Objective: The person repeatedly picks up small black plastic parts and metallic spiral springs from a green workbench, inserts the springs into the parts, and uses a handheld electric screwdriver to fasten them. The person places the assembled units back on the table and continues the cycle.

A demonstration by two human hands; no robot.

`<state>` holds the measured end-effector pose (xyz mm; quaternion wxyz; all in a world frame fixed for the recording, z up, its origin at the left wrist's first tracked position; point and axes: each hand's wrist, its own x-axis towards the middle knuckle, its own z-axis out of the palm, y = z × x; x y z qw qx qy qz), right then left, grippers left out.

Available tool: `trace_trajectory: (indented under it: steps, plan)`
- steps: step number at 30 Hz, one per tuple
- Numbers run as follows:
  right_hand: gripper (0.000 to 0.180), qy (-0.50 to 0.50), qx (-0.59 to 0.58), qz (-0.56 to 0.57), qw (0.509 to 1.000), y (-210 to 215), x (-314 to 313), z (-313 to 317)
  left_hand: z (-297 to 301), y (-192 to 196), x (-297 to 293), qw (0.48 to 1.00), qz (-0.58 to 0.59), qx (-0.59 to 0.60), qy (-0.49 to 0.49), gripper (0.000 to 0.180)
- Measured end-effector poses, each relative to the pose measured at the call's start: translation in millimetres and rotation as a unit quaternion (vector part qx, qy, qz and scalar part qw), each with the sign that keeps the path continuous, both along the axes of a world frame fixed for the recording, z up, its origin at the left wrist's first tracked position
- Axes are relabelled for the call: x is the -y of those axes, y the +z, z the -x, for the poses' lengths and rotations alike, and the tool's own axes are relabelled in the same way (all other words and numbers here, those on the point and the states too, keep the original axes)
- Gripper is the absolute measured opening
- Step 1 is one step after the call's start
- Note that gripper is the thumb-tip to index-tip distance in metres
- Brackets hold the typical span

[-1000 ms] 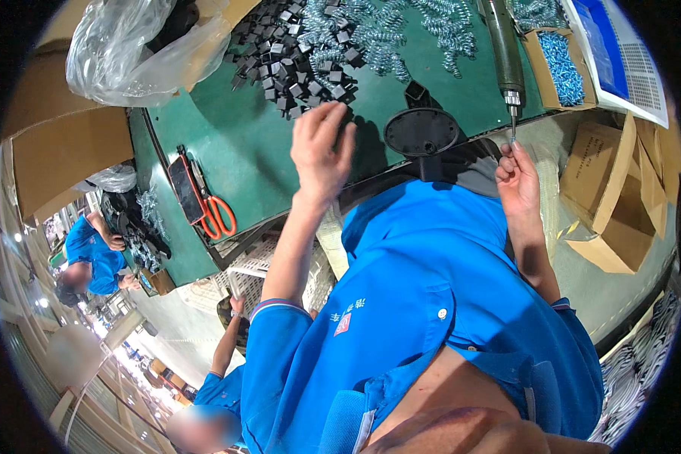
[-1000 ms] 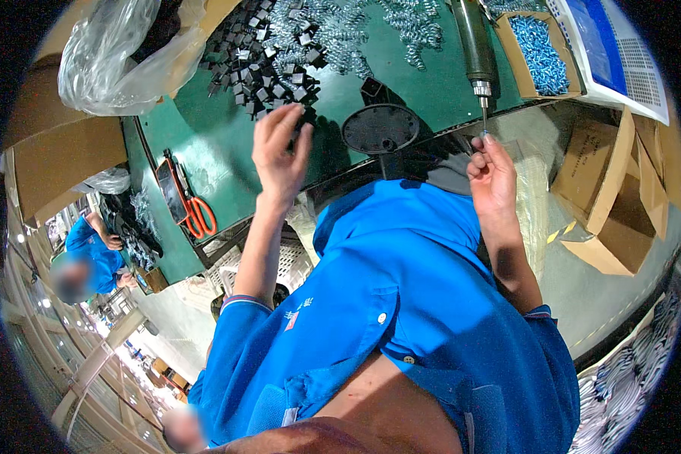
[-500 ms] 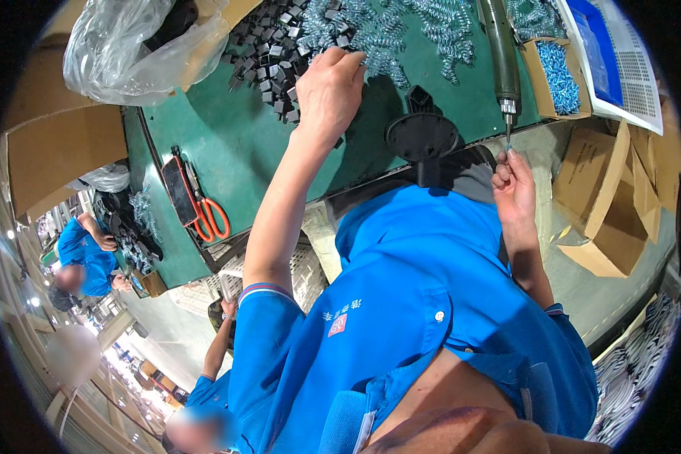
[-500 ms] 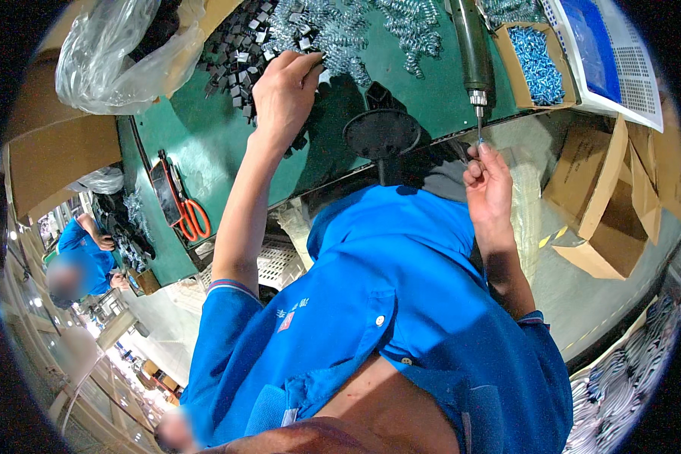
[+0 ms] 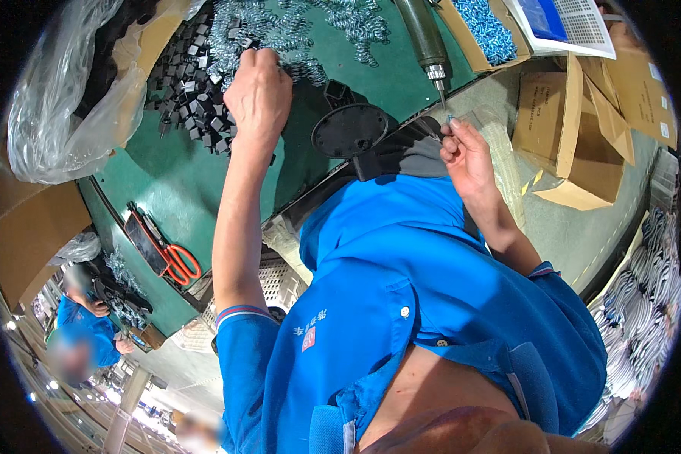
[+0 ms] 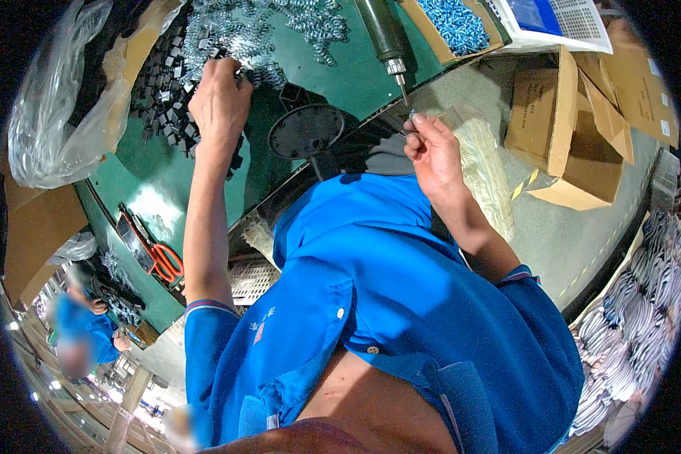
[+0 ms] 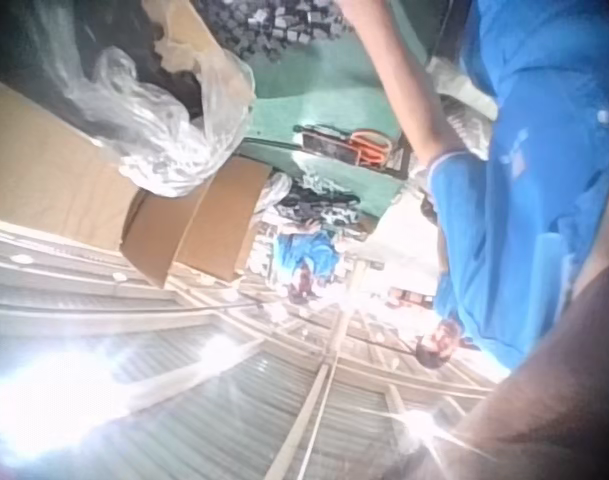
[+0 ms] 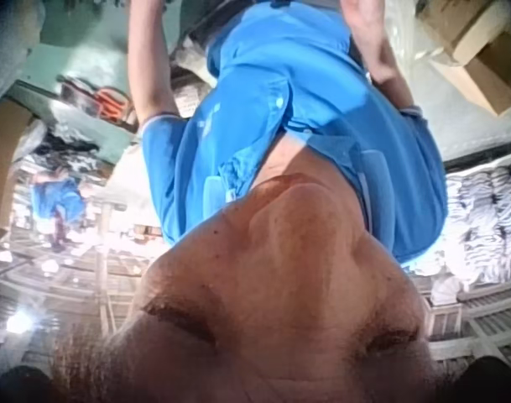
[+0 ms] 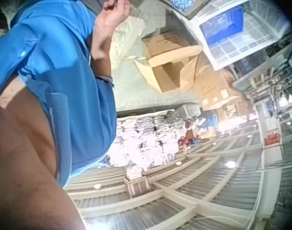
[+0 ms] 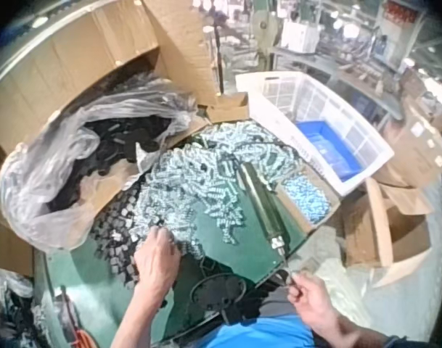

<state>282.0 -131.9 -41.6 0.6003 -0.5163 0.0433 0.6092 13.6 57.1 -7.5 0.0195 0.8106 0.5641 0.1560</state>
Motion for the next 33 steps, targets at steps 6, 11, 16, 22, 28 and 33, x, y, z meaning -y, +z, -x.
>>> trace_trajectory:
  steps: [6, 11, 16, 22, 28, 33]
  plan:
    - [0.007, 0.017, 0.029, -0.003, 0.999, 0, -8, 5, 2, 24, 26, 0.917, 0.142, 0.369, 0.045, 0.032]
    - [0.009, -0.005, 0.001, -0.016, 1.000, -5, -8, 7, 2, 20, 40, 0.873, 0.211, 0.440, -0.024, 0.024]
    - [0.009, -0.009, -0.042, -0.024, 0.999, -13, -4, 1, -12, 19, 44, 0.877, 0.219, 0.427, -0.019, 0.022]
    - [0.009, -0.001, -0.015, -0.034, 0.999, -12, -7, 0, -21, 8, 40, 0.928, 0.152, 0.333, -0.061, 0.023]
    - [0.009, -0.006, 0.055, -0.050, 0.997, -14, -7, 7, -24, 10, 43, 0.943, 0.129, 0.300, -0.071, 0.019]
    - [0.011, 0.051, 0.244, -0.079, 0.965, -8, -7, 4, -30, 18, 43, 0.978, 0.030, 0.187, -0.089, 0.019]
